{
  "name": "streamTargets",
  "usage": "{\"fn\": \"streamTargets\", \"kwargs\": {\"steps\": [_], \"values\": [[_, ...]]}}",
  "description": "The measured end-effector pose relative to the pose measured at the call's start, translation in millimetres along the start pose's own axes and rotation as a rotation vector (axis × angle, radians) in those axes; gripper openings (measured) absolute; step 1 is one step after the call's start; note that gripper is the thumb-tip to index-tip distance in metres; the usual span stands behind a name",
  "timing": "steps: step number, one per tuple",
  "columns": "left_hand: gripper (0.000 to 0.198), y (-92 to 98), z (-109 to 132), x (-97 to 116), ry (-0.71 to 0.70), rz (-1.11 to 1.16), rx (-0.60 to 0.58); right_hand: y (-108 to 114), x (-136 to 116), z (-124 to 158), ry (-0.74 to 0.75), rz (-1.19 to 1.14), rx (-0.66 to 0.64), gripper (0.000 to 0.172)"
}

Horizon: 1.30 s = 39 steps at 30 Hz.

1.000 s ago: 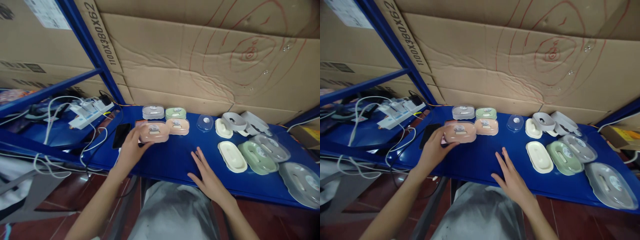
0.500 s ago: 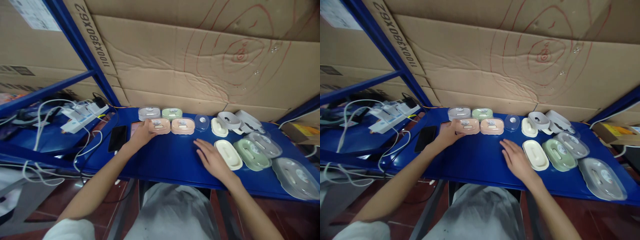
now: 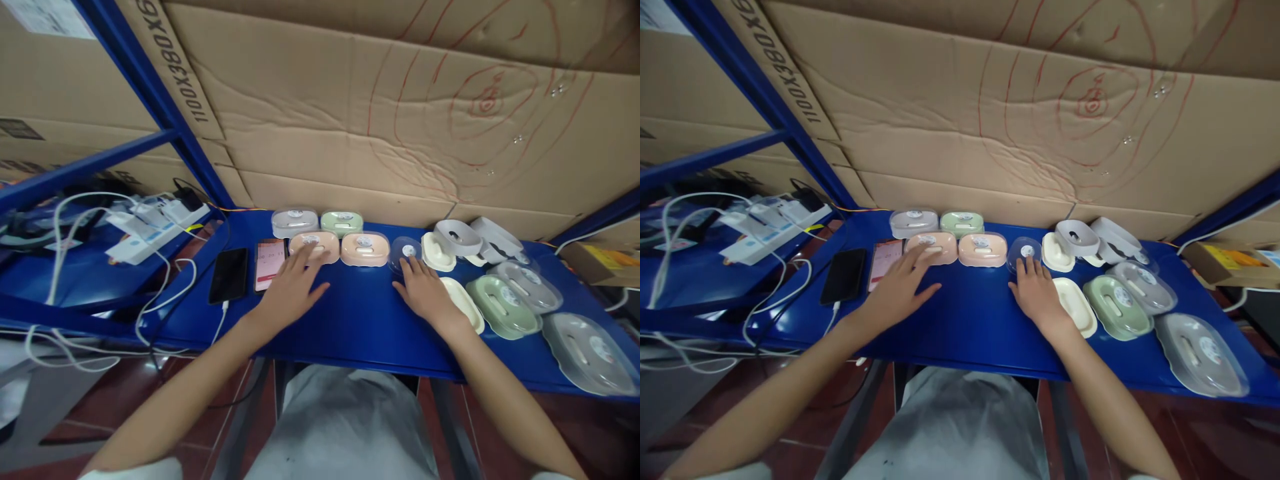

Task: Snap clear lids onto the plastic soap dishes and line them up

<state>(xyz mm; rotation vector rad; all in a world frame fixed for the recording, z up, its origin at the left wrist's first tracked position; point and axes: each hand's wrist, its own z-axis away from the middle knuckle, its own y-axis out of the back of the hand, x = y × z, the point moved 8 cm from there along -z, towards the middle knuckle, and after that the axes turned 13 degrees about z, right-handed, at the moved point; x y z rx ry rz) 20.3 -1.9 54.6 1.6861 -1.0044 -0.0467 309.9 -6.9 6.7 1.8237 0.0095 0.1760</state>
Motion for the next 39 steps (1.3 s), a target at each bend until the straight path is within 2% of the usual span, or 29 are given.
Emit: {"fn": "streamTargets", "kwargs": {"steps": [3, 6, 9, 11, 13, 15, 18, 20, 22, 24, 27, 30, 33, 36, 39], "values": [[0.061, -19.5, 35.0, 42.3, -0.070, 0.093, -0.101, 8.9, -11.7, 42.2, 0.045, -0.020, 0.004, 0.056], [0.059, -43.2, 65.7, 69.0, -0.104, 0.180, -0.185, 22.9, -18.8, 79.6, 0.077, -0.114, 0.007, 0.055], [0.057, -59.1, 77.9, 79.9, -0.142, 0.213, -0.200, 35.8, -28.7, 105.4, 0.149, -0.281, -0.054, 0.045], [0.059, -64.8, 76.8, 83.4, -0.185, 0.222, -0.207, 42.6, -39.2, 116.4, 0.251, -0.397, -0.106, 0.036], [0.061, -67.6, 72.3, 84.1, -0.211, 0.226, -0.219, 49.2, -42.9, 121.9, 0.312, -0.459, -0.089, 0.027], [0.059, -68.5, 67.8, 81.3, -0.205, 0.230, -0.231, 53.1, -32.1, 121.8, 0.265, -0.448, 0.008, 0.027], [0.053, -67.8, 65.7, 73.0, -0.154, 0.249, -0.223, 49.6, 4.8, 121.1, 0.035, -0.304, 0.173, 0.041], [0.050, -66.1, 67.0, 66.7, -0.114, 0.272, -0.193, 41.6, 29.8, 124.2, -0.126, -0.153, 0.221, 0.049], [0.048, -64.4, 69.2, 61.1, -0.080, 0.292, -0.153, 32.7, 45.4, 127.8, -0.215, -0.032, 0.227, 0.051], [0.045, -62.5, 70.7, 57.2, -0.064, 0.311, -0.108, 24.3, 47.4, 129.2, -0.201, -0.004, 0.211, 0.045], [0.044, -57.0, 71.2, 51.9, -0.043, 0.337, -0.006, 17.4, 31.3, 127.3, -0.081, -0.075, 0.168, 0.038], [0.043, -51.6, 71.7, 43.9, 0.019, 0.325, 0.098, 18.8, 7.5, 120.7, 0.047, -0.172, 0.088, 0.040], [0.041, -50.1, 73.2, 37.1, 0.075, 0.275, 0.152, 26.5, -8.9, 106.3, 0.202, -0.273, -0.001, 0.042], [0.038, -49.8, 74.7, 32.9, 0.103, 0.234, 0.183, 34.1, 4.8, 77.5, 0.238, -0.334, 0.000, 0.043], [0.038, -51.0, 74.9, 31.4, 0.107, 0.203, 0.176, 31.3, 45.3, 38.8, 0.055, -0.195, 0.093, 0.049]]}}
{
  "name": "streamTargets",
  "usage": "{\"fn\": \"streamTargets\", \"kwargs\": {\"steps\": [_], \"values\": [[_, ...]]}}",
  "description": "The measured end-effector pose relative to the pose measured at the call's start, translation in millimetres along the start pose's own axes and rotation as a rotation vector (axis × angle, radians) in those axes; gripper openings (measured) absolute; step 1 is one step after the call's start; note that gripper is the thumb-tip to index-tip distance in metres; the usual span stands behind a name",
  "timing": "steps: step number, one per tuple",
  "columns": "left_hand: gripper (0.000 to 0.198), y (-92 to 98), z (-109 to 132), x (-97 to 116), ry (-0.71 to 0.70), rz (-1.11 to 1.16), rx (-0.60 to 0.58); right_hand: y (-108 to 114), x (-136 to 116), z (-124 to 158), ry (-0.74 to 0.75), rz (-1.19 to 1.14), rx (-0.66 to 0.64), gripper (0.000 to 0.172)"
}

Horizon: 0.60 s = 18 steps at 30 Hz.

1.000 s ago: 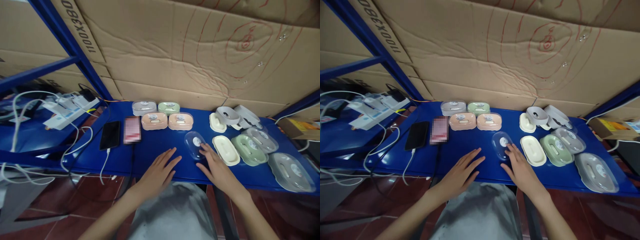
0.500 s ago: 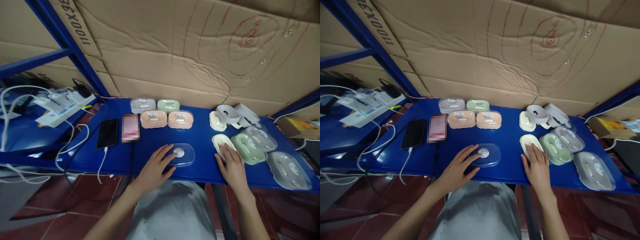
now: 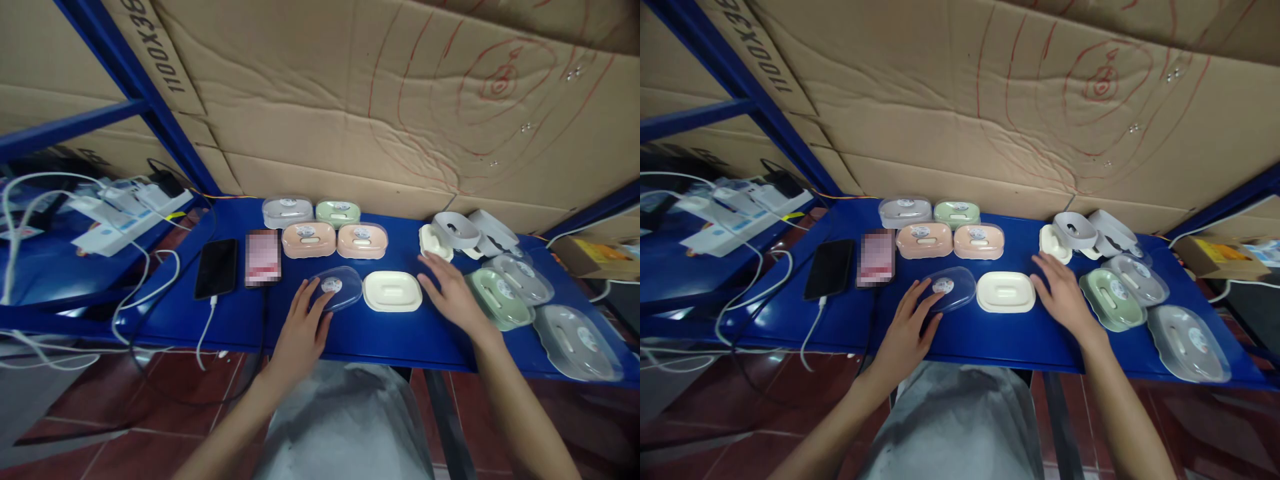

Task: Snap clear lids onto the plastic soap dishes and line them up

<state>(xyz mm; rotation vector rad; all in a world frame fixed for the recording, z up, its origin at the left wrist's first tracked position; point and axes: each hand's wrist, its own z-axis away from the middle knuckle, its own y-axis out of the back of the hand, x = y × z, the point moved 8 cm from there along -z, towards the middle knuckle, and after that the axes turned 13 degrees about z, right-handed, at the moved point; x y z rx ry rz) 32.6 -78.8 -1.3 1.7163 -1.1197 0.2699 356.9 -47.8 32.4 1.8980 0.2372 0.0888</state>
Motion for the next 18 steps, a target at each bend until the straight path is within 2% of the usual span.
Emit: {"fn": "streamTargets", "kwargs": {"steps": [3, 6, 12, 18], "values": [[0.039, -0.8, -0.3, -1.0, 0.004, -0.016, -0.015, -13.0, 32.6, -23.6, -0.159, 0.228, -0.011, 0.060], [0.040, -0.8, -0.6, -2.3, 0.011, -0.015, -0.018, -27.4, 36.3, -26.8, -0.162, 0.299, -0.088, 0.061], [0.041, 0.0, -1.3, -2.7, -0.001, -0.009, 0.008, -16.7, 17.5, 3.9, -0.040, 0.099, -0.029, 0.027], [0.044, 2.3, -0.3, -3.5, -0.003, -0.006, 0.027, -4.5, 13.7, 36.6, -0.011, -0.028, 0.059, 0.025]]}}
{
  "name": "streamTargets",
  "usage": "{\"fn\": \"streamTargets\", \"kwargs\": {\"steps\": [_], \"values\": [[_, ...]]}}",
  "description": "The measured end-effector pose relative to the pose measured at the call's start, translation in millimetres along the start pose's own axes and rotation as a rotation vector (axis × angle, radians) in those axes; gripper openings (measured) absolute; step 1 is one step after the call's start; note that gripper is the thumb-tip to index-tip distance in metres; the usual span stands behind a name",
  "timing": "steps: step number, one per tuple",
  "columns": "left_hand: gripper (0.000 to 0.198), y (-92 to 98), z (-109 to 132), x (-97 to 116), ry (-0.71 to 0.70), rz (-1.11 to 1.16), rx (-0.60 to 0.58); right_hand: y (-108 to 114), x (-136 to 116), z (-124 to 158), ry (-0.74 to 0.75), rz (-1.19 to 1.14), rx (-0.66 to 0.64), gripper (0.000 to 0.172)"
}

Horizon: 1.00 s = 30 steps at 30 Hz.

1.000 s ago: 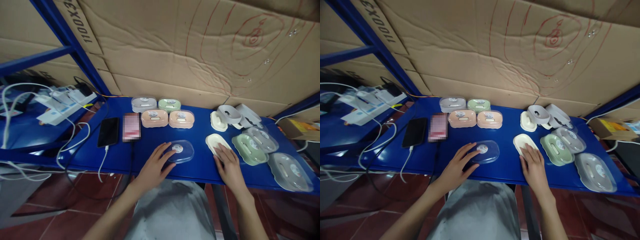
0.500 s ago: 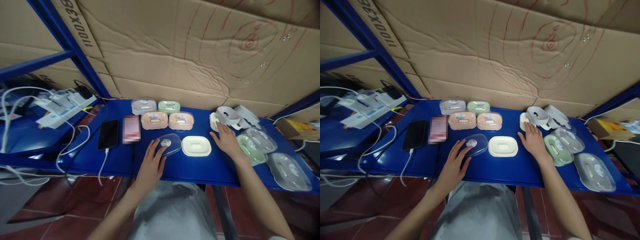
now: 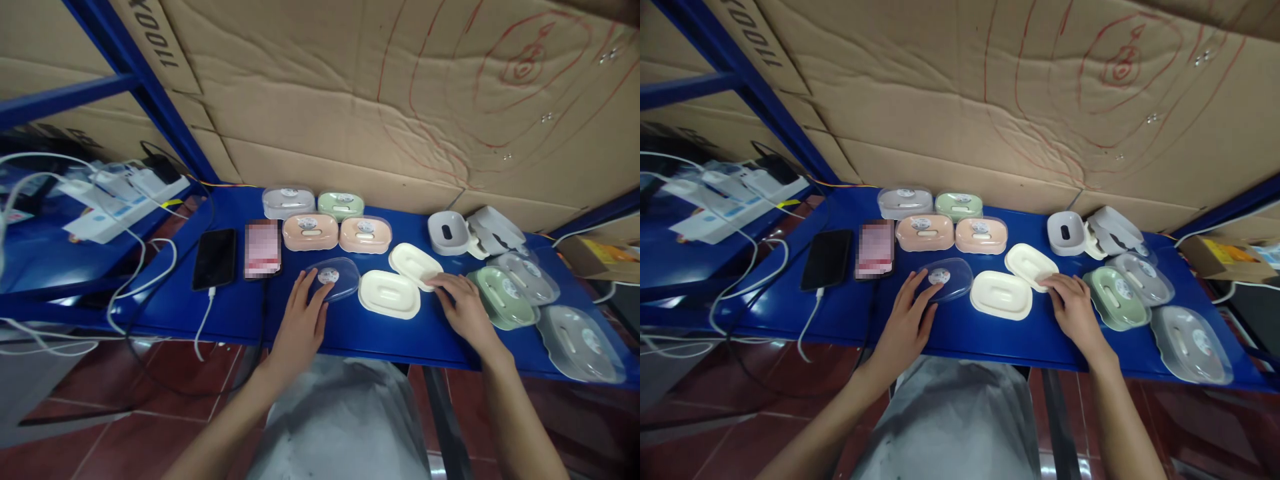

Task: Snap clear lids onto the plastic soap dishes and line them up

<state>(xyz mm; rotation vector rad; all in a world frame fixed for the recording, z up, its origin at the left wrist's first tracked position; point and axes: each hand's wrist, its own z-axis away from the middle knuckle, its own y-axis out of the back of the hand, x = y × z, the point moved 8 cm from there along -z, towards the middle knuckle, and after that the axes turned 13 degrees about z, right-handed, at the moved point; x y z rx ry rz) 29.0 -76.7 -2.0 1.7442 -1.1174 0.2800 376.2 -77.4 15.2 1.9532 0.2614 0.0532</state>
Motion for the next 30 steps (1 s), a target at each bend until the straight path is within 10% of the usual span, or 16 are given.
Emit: {"fn": "streamTargets", "kwargs": {"steps": [14, 23, 30], "values": [[0.024, -37.8, 1.4, 69.5, -0.315, 0.008, -0.438, -1.2, -24.9, 37.5, -0.107, -0.178, -0.022, 0.032], [0.032, -24.6, 5.4, 62.9, -0.344, 0.002, -0.305, 14.2, -43.0, 43.7, -0.103, -0.118, 0.066, 0.032], [0.055, 5.7, -8.1, 1.4, 0.030, -0.105, -0.081, 5.5, -124.1, 54.6, 0.224, -0.142, -0.112, 0.038]]}}
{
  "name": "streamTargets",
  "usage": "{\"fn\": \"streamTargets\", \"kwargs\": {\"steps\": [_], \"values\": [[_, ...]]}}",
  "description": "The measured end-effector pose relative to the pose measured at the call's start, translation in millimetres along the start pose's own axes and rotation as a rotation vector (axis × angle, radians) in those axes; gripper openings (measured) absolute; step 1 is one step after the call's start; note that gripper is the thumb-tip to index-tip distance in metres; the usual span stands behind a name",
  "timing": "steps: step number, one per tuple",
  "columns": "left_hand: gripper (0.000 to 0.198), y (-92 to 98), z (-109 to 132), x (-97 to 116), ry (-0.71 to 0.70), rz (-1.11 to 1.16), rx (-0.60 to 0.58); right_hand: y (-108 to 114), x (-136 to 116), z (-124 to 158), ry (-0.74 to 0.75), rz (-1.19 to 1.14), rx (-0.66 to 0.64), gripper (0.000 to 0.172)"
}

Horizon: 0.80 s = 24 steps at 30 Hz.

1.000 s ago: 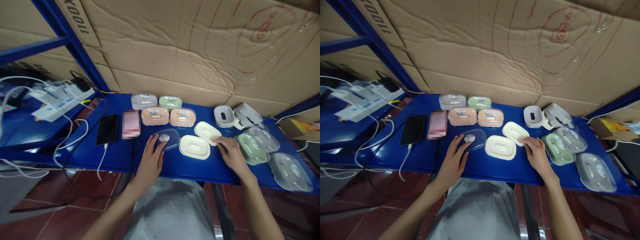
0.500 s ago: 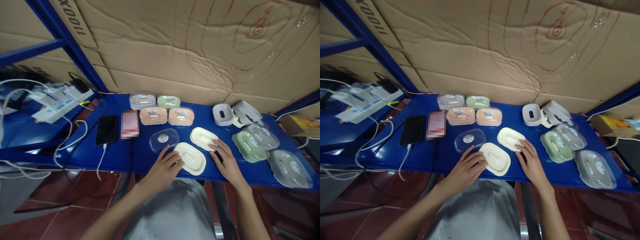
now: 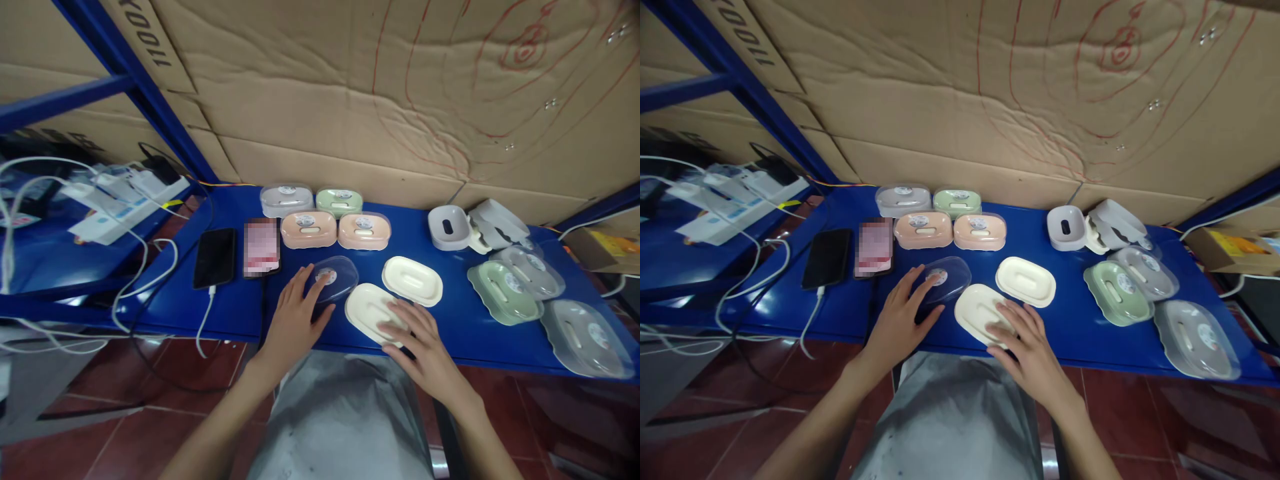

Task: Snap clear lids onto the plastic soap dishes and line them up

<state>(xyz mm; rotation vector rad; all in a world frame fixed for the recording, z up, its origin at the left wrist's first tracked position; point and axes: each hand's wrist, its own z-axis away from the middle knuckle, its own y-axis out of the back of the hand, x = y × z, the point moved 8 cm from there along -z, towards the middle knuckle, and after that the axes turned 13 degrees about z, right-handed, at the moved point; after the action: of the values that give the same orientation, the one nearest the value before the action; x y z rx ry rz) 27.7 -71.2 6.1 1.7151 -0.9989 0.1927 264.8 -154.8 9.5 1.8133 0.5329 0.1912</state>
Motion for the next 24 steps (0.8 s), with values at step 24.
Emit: {"fn": "streamTargets", "kwargs": {"steps": [24], "values": [[0.050, 4.6, 1.6, -20.9, 0.070, 0.102, 0.087, 33.9, 78.8, -38.6, -0.168, 0.132, 0.129, 0.045]]}}
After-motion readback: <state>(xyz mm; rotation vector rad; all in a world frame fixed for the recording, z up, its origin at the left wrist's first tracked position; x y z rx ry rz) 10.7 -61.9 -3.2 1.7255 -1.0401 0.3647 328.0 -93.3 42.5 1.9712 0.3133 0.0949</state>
